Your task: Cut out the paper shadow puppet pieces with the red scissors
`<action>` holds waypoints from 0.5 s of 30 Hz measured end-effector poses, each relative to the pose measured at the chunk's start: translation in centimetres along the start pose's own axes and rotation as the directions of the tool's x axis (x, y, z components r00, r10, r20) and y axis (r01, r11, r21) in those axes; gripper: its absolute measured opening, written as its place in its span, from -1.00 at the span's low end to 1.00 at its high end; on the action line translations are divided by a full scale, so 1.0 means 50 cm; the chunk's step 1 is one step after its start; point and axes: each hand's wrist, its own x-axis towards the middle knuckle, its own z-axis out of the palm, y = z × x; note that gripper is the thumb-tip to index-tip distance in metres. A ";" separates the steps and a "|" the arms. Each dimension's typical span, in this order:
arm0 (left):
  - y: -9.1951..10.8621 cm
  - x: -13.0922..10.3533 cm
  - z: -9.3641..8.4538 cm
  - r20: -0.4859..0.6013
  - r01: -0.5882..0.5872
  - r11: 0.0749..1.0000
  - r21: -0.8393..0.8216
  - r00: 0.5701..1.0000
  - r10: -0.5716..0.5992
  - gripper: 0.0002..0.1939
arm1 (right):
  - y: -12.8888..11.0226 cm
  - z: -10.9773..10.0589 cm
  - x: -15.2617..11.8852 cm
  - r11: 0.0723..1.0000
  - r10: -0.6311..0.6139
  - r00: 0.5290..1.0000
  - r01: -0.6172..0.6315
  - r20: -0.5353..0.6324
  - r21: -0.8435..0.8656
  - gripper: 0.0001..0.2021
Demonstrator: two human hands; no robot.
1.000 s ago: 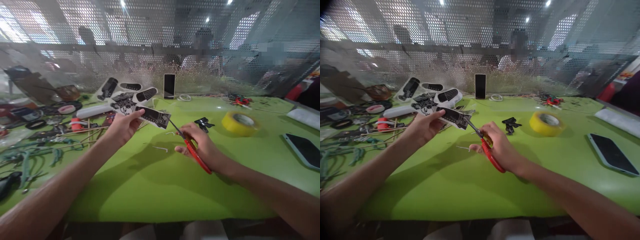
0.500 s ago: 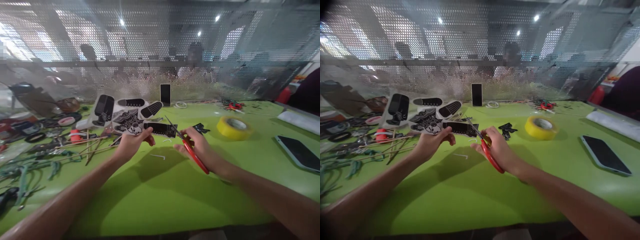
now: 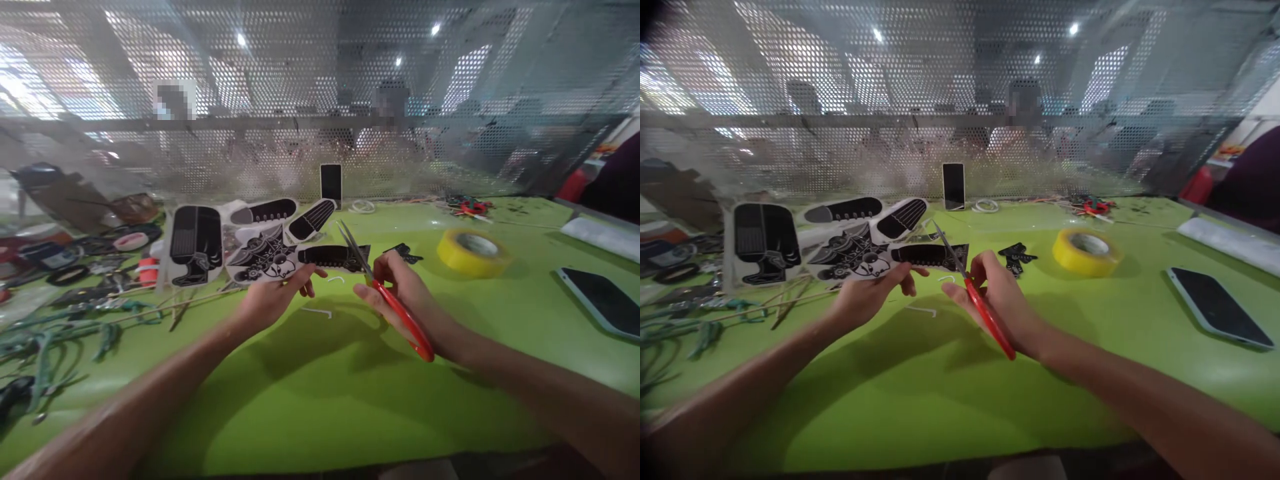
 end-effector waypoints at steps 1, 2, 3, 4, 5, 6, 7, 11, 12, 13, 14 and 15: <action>-0.001 0.001 -0.002 -0.019 -0.002 1.000 -0.005 1.000 0.002 -0.53 | 0.000 -0.001 0.002 1.000 -0.012 1.000 0.012 0.008 -0.010 -0.47; 0.000 0.003 -0.006 -0.039 -0.005 1.000 -0.014 0.999 0.004 -0.57 | 0.001 -0.001 0.004 1.000 -0.020 1.000 0.020 0.017 -0.015 -0.47; 0.000 0.004 -0.009 -0.059 -0.006 1.000 -0.028 0.998 0.005 -0.61 | 0.004 -0.002 0.007 1.000 -0.021 0.999 0.022 0.024 -0.020 -0.47; 0.001 0.005 -0.013 -0.079 -0.007 0.999 -0.045 0.997 0.003 -0.63 | 0.008 -0.003 0.011 0.999 -0.025 1.000 0.025 0.020 -0.025 -0.46; 0.002 0.007 -0.018 -0.099 -0.008 0.998 -0.066 0.995 0.002 -0.64 | 0.014 -0.003 0.016 0.999 -0.032 0.999 0.032 0.007 -0.028 -0.45; 0.002 0.009 -0.023 -0.118 -0.009 0.996 -0.091 0.993 -0.002 -0.63 | 0.021 -0.005 0.022 0.999 -0.043 0.999 0.042 -0.014 -0.028 -0.44; 0.000 0.011 -0.029 -0.136 -0.010 0.993 -0.119 0.991 -0.007 -0.62 | 0.028 -0.006 0.029 0.998 -0.060 0.997 0.059 -0.044 -0.019 -0.42; -0.019 0.027 -0.059 -0.206 -0.007 0.975 -0.221 0.978 -0.040 -0.66 | 0.049 -0.019 0.056 0.996 -0.074 0.991 0.079 -0.114 0.043 -0.35; -0.026 0.033 -0.068 -0.227 -0.005 0.971 -0.240 0.973 -0.051 -0.68 | 0.050 -0.023 0.060 0.996 -0.070 0.993 0.075 -0.090 0.053 -0.35; -0.033 0.038 -0.077 -0.246 -0.002 0.967 -0.256 0.967 -0.064 -0.70 | 0.050 -0.027 0.063 0.996 -0.062 0.997 0.064 -0.039 0.060 -0.34; -0.039 0.044 -0.086 -0.264 0.002 0.963 -0.270 0.962 -0.076 -0.70 | 0.049 -0.031 0.065 0.997 -0.052 0.998 0.050 0.034 0.065 -0.32; -0.044 0.049 -0.095 -0.276 0.007 0.959 -0.283 0.957 -0.089 -0.69 | 0.047 -0.033 0.066 0.997 -0.039 0.993 0.031 0.115 0.066 -0.30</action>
